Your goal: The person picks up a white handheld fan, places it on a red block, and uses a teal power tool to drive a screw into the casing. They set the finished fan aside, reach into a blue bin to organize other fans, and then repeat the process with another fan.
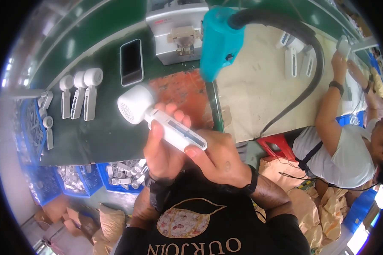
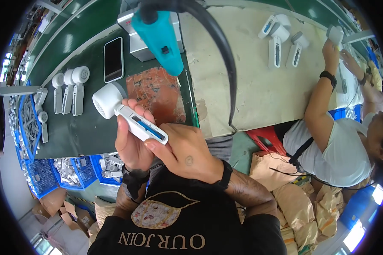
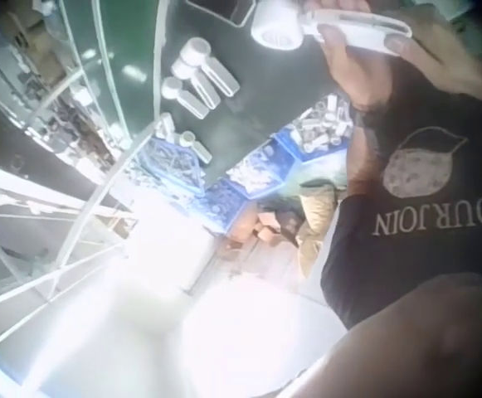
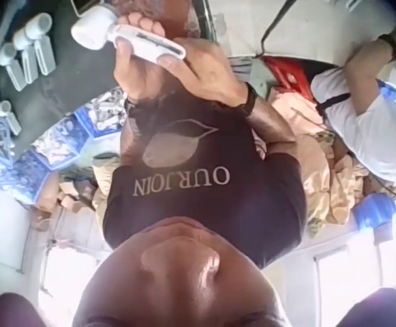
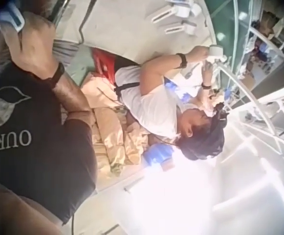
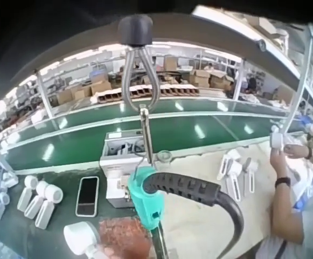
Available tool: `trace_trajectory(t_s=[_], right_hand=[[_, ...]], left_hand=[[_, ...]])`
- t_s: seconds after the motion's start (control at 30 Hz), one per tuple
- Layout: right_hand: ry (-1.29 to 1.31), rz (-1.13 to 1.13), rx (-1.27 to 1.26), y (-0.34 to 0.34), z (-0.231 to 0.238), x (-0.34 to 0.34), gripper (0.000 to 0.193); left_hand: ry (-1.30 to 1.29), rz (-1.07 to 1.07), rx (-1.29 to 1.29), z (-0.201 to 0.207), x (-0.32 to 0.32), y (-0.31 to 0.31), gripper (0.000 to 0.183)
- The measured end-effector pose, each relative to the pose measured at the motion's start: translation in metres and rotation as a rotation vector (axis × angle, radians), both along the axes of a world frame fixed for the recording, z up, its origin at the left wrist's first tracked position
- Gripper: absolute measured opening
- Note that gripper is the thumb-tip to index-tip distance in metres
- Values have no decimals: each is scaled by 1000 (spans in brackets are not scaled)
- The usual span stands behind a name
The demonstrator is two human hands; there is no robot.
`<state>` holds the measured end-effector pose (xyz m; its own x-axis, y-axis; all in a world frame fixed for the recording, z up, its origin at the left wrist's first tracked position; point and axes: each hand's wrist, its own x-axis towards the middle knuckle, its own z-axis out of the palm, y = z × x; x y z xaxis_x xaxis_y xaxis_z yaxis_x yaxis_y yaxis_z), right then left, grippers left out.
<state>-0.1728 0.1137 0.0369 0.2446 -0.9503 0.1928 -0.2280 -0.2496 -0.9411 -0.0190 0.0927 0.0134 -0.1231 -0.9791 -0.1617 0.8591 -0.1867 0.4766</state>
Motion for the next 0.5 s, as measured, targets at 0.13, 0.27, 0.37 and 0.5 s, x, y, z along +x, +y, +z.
trace_trajectory(t_s=[0.13,0.27,0.37,0.5], right_hand=[[71,40,-33,-7,-5,-2,31],[94,54,25,-5,-3,-13,40],[-89,-424,-71,-18,-1,-27,53],[-50,-484,-279,-84,11,-18,79]], left_hand=[[45,35,-60,0,2,-5,41],[-491,-97,21,26,23,-20,48],[-1126,-110,-72,37,32,-33,32],[-1807,-9,-613,32,40,-51,27]])
